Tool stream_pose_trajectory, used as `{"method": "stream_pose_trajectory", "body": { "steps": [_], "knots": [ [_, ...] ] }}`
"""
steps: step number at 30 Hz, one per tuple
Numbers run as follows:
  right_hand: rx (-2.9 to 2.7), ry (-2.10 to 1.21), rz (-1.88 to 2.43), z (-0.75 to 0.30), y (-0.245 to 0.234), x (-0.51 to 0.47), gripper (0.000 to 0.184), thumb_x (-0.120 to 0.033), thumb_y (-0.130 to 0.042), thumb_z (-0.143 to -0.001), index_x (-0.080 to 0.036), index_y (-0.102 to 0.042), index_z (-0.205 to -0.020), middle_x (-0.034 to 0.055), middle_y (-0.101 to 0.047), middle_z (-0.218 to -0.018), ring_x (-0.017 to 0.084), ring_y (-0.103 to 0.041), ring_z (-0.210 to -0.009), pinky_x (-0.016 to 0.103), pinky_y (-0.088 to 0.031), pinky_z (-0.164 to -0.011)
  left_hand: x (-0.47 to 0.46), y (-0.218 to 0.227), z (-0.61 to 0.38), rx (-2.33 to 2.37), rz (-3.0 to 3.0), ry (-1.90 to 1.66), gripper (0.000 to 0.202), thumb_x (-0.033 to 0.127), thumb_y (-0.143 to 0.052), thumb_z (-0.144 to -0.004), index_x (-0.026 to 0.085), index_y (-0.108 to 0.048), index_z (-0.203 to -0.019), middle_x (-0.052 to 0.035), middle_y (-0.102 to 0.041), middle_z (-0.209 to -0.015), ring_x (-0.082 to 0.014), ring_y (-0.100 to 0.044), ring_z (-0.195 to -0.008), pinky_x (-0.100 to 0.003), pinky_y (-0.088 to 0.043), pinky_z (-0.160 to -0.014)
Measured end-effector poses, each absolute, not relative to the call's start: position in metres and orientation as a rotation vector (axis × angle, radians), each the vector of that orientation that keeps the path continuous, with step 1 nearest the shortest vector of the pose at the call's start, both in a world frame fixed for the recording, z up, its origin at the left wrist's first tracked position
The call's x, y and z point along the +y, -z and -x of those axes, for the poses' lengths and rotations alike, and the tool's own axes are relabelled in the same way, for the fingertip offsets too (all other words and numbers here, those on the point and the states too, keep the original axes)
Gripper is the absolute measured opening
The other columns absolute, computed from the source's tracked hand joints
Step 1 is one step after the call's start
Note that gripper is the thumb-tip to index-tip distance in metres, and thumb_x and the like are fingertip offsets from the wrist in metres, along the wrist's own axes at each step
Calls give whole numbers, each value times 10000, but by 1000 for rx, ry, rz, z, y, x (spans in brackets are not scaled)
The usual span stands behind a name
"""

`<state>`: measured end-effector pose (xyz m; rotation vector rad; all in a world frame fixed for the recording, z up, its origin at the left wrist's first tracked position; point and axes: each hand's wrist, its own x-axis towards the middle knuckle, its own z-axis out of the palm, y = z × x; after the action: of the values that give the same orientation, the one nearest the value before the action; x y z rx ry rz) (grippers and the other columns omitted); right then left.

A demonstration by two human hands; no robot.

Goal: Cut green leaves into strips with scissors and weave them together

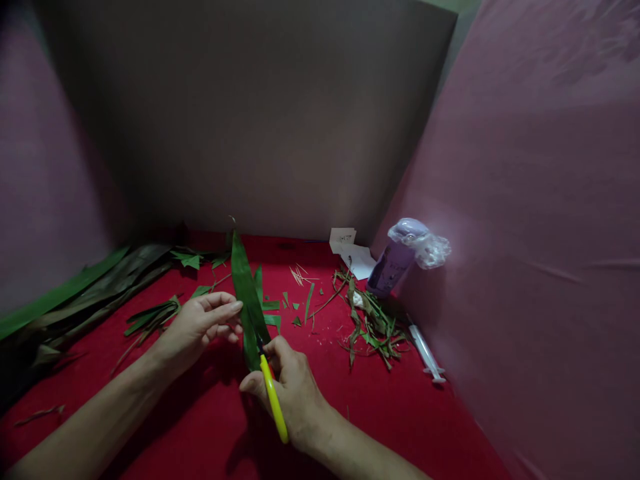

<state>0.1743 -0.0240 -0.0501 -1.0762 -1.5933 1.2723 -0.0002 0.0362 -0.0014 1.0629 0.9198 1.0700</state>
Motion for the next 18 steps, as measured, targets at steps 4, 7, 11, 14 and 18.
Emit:
{"method": "stream_pose_trajectory", "body": {
  "steps": [4,7,11,14,18],
  "knots": [
    [-1588,-1287,1078,-174,50,-25,343,-458,-627,-730,-183,-437,-809,-71,-360,-578,73,-284,-509,196,-227,-429,37,2,1,890,-1017,-1079,170,230,-663,-715,151,-513,-714,19,-599,-568,-103,-571,-488,-224,-479,-478],
    [-1601,-1267,1106,-174,50,-25,343,-452,-629,-731,-187,-432,-821,-72,-364,-579,73,-282,-510,198,-219,-428,38,3,1,899,-1031,-1075,166,209,-660,-716,146,-510,-678,16,-608,-547,-101,-574,-485,-231,-488,-507],
    [-1622,-1250,1116,-174,49,-25,323,-439,-615,-751,-189,-431,-841,-70,-357,-592,74,-277,-519,200,-217,-438,39,1,3,899,-1042,-1049,177,199,-650,-721,147,-500,-641,16,-612,-534,-97,-572,-469,-217,-472,-490],
    [-1632,-1260,1100,-175,50,-25,315,-441,-605,-759,-190,-438,-848,-68,-359,-598,73,-278,-518,200,-214,-439,39,1,4,894,-1048,-1020,188,200,-643,-724,147,-494,-623,14,-610,-526,-101,-574,-463,-211,-460,-472],
    [-1633,-1252,1090,-175,53,-25,322,-460,-599,-758,-192,-446,-851,-66,-361,-598,74,-282,-514,198,-215,-438,39,4,3,878,-1036,-995,184,198,-645,-719,146,-496,-624,7,-610,-529,-105,-573,-458,-212,-456,-456]
  ]
}}
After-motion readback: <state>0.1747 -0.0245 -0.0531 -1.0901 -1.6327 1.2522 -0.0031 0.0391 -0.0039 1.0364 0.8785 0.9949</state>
